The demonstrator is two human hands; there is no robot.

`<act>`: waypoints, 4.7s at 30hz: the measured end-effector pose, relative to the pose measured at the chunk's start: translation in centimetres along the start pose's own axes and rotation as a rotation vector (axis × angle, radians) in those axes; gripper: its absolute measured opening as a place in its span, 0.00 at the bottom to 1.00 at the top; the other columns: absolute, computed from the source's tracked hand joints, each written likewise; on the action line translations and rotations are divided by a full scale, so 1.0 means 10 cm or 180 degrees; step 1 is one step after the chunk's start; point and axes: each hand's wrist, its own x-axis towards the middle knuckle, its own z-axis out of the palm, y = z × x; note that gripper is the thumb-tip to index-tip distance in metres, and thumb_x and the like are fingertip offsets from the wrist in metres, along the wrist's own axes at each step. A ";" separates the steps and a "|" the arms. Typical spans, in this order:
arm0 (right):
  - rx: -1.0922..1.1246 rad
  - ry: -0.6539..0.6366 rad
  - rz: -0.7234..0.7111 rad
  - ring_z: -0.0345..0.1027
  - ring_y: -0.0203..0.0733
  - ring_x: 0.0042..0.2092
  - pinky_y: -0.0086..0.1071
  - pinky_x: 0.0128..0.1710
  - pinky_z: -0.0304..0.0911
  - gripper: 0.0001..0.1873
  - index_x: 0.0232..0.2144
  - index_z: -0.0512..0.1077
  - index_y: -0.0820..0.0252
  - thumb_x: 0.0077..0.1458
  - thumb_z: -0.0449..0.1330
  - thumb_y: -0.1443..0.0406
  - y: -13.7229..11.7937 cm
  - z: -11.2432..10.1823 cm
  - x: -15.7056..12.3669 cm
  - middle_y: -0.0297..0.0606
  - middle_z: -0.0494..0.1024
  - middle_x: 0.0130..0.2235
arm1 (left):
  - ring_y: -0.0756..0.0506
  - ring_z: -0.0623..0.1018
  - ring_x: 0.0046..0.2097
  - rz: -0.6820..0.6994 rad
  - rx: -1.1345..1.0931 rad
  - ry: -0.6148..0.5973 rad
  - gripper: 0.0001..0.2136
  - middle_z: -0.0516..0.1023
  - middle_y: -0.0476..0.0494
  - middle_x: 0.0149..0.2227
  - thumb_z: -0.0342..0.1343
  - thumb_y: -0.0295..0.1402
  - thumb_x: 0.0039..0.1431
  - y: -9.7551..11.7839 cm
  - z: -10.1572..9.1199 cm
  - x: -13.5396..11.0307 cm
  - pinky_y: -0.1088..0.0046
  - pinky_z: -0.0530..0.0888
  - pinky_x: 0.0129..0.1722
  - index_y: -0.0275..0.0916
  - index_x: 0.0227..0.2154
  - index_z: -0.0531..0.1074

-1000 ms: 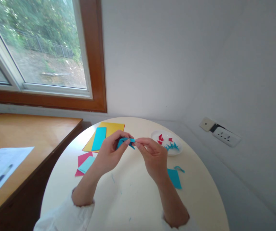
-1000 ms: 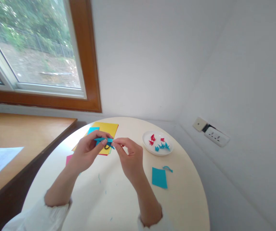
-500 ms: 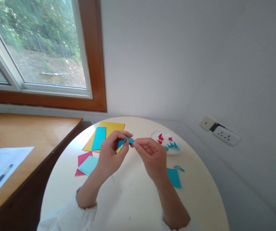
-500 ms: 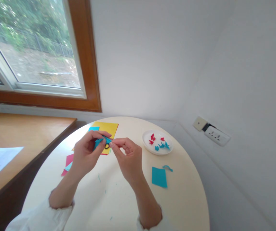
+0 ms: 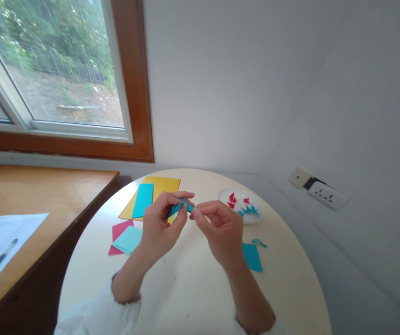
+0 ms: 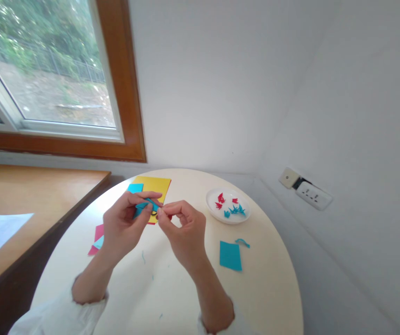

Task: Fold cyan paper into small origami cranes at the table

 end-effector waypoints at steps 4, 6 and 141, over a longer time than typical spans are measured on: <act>0.0001 0.0013 -0.0101 0.70 0.35 0.28 0.32 0.33 0.69 0.06 0.19 0.69 0.58 0.43 0.62 0.71 0.00 0.01 -0.01 0.32 0.75 0.23 | 0.48 0.79 0.34 0.0041 -0.0031 -0.0011 0.06 0.78 0.40 0.38 0.53 0.23 0.53 0.01 0.01 0.00 0.72 0.77 0.31 0.38 0.26 0.63; -0.0011 0.0022 -0.0151 0.70 0.35 0.28 0.32 0.32 0.69 0.07 0.19 0.68 0.58 0.43 0.62 0.71 0.00 0.01 -0.01 0.32 0.75 0.23 | 0.48 0.79 0.34 0.0098 -0.0064 0.0000 0.06 0.78 0.41 0.38 0.53 0.22 0.53 0.00 0.00 0.00 0.72 0.78 0.32 0.39 0.26 0.63; 0.0168 0.0097 0.0983 0.70 0.35 0.26 0.30 0.28 0.64 0.15 0.32 0.68 0.59 0.39 0.65 0.63 0.40 -0.16 -0.70 0.32 0.76 0.24 | 0.44 0.79 0.41 -0.0795 0.0627 -0.1535 0.14 0.79 0.40 0.40 0.55 0.33 0.53 -0.28 -0.31 -0.57 0.64 0.75 0.43 0.38 0.44 0.71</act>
